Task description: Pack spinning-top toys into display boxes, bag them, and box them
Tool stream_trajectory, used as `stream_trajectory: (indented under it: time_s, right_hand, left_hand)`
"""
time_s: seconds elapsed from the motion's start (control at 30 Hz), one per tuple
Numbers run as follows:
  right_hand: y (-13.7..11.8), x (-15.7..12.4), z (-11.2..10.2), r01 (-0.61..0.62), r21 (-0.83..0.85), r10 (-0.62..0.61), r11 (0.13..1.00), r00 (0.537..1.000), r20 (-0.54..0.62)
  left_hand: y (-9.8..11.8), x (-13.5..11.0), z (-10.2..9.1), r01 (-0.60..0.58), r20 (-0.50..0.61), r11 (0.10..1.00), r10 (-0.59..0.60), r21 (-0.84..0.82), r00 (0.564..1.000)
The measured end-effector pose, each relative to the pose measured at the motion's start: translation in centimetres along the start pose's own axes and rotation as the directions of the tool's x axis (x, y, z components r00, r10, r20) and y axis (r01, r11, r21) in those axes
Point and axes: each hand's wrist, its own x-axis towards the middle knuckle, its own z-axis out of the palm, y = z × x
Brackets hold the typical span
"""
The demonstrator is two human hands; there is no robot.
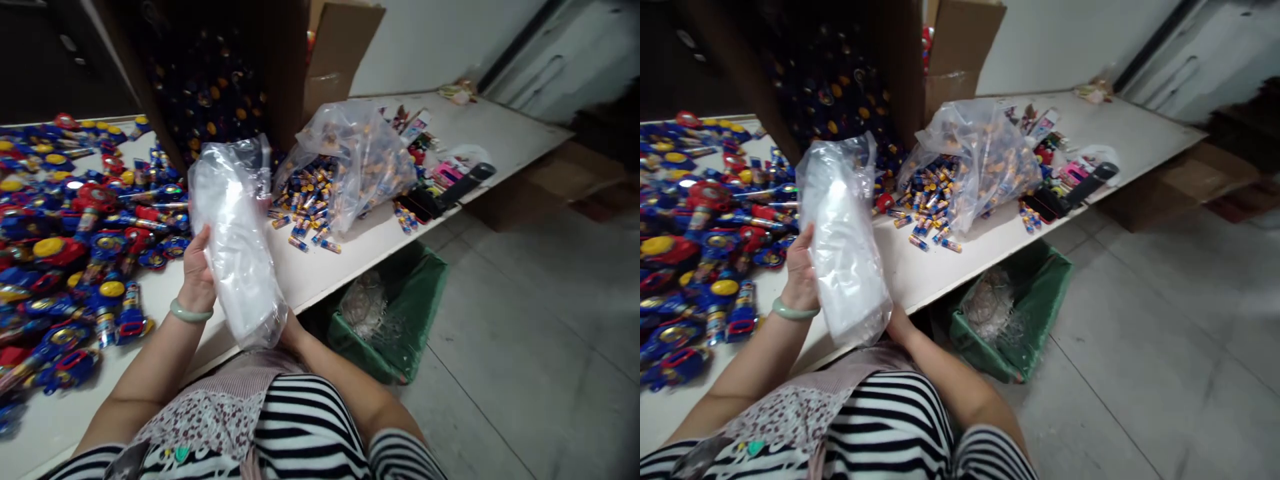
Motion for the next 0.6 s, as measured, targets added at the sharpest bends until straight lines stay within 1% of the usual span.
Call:
stream_trajectory:
  time_s: [0.07,0.13,0.17,0.2,0.23,0.27,0.3,0.33,0.4,0.43,0.47,0.5,0.53,0.6]
  right_hand:
    - [-0.7,-3.8,0.1,-0.001,0.065,-0.007,0.998,0.992,0.123]
    - [-2.5,-6.8,-1.2,0.015,0.078,-0.034,0.997,0.967,0.254]
    - [-3.6,-7.9,-2.3,0.068,0.013,-0.069,0.998,0.953,0.297]
    - [-4.7,-8.7,-3.6,0.101,-0.054,-0.081,0.993,0.951,0.299]
    - [-5.8,-9.4,-5.2,0.122,-0.133,-0.084,0.984,0.961,0.264]
    - [-6.6,-9.8,-7.0,0.122,-0.221,-0.080,0.968,0.979,0.190]
    - [-7.3,-10.2,-9.0,0.093,-0.302,-0.069,0.949,0.994,0.090]
    - [-7.7,-10.4,-11.2,0.040,-0.377,-0.057,0.925,0.998,-0.035]
    - [-7.6,-10.6,-16.1,-0.083,-0.497,-0.042,0.864,0.971,-0.234]
    - [-7.1,-10.4,-18.5,-0.171,-0.534,-0.026,0.828,0.940,-0.340]
    - [-6.5,-10.1,-20.7,-0.256,-0.582,0.002,0.772,0.916,-0.400]
    - [-5.6,-9.6,-22.5,-0.329,-0.644,0.015,0.691,0.897,-0.442]
    - [-4.8,-9.1,-23.8,-0.389,-0.694,0.012,0.605,0.877,-0.481]
    - [-3.3,-8.4,-25.4,-0.472,-0.749,0.012,0.465,0.849,-0.528]
  left_hand:
    - [0.9,1.1,-0.9,-0.080,-0.051,0.997,0.081,0.012,0.995]
    - [1.7,2.5,-1.9,-0.203,-0.080,0.979,0.203,0.012,0.976]
    - [2.1,3.2,-2.3,-0.260,-0.086,0.966,0.259,0.004,0.962]
    - [2.5,3.9,-2.7,-0.306,-0.093,0.952,0.304,-0.006,0.948]
    - [2.7,4.5,-3.0,-0.345,-0.103,0.939,0.341,-0.015,0.934]
    - [3.0,4.9,-3.4,-0.374,-0.115,0.927,0.370,-0.020,0.922]
    - [3.1,5.3,-3.7,-0.397,-0.125,0.918,0.392,-0.019,0.912]
    - [3.3,5.4,-4.0,-0.409,-0.132,0.912,0.404,-0.013,0.905]
    - [3.3,5.4,-4.5,-0.402,-0.139,0.916,0.399,0.009,0.906]
    - [3.3,5.2,-4.8,-0.388,-0.139,0.921,0.387,0.021,0.912]
    - [3.2,5.0,-5.0,-0.368,-0.138,0.929,0.369,0.033,0.919]
    - [3.0,4.7,-5.3,-0.341,-0.136,0.939,0.344,0.045,0.929]
    - [2.7,4.4,-5.5,-0.311,-0.134,0.949,0.316,0.057,0.939]
    - [2.1,3.5,-5.9,-0.233,-0.111,0.968,0.242,0.092,0.964]
